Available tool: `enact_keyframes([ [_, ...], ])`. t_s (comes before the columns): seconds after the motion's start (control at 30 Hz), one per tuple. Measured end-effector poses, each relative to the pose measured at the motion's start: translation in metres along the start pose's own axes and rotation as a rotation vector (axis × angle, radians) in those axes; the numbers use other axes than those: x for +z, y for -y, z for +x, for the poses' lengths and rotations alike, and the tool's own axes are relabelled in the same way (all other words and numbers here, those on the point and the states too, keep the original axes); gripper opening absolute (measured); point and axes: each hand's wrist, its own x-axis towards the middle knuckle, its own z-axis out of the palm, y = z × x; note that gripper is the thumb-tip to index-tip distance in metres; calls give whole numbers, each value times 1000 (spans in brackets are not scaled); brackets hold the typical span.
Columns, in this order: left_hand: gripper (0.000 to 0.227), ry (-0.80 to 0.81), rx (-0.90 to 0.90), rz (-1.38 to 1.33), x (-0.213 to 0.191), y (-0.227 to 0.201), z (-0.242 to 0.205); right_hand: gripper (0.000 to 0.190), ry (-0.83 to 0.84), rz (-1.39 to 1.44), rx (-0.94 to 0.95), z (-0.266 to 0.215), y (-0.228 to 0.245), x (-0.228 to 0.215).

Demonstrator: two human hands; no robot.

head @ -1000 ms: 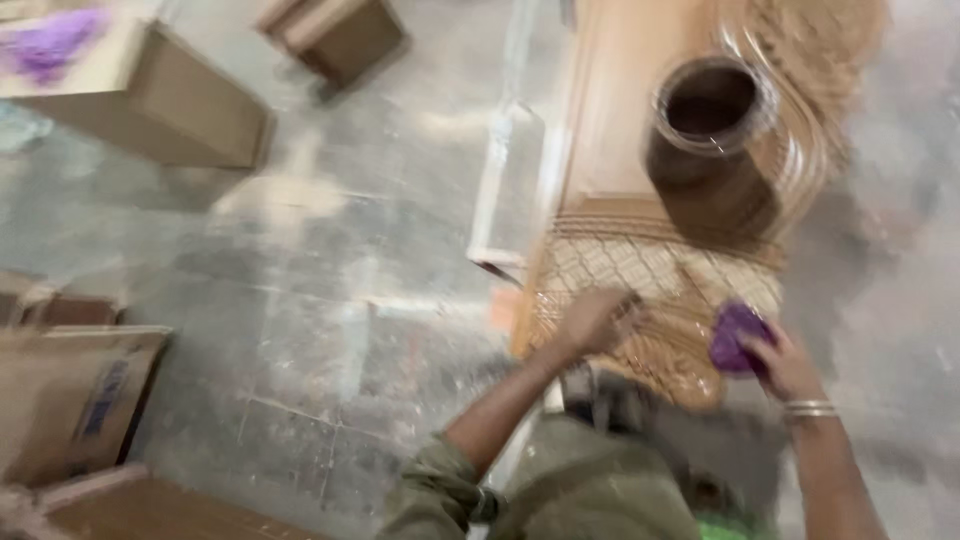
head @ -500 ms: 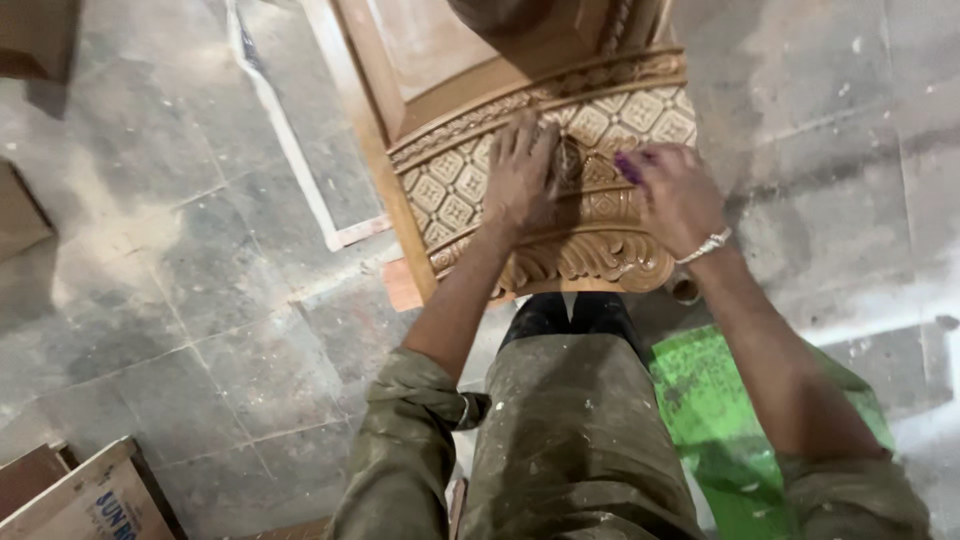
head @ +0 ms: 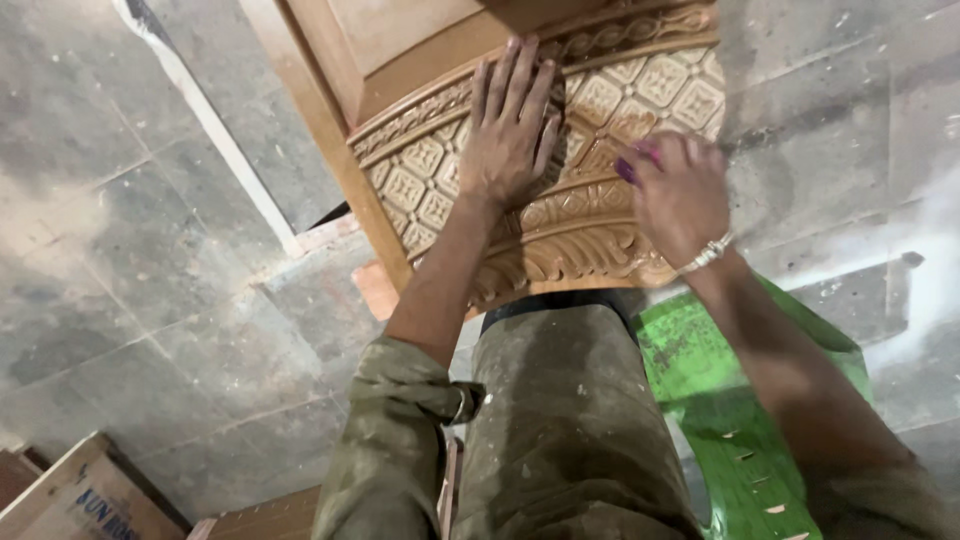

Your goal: The person applies a liquid finish to a carved wooden furniture piece using a purple cloth. They repeatedly dip the cloth into a container and wipe the intricate carvings and flat surfaces of the wood. The person works methodically along the edges and detailed patterns of the furniture.

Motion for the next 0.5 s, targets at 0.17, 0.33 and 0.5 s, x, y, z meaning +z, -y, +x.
enact_keyframes([
  [0.17,62,-7,25,3,-3,-1,1,37,-26,40,15,4,-2,-1],
  [0.33,63,-23,33,-25,-5,-1,-1,32,-17,-31,-59,10,-13,-3],
  [0.5,65,-42,18,-48,-4,0,-4,27,48,30,-40,-5,-28,-11],
])
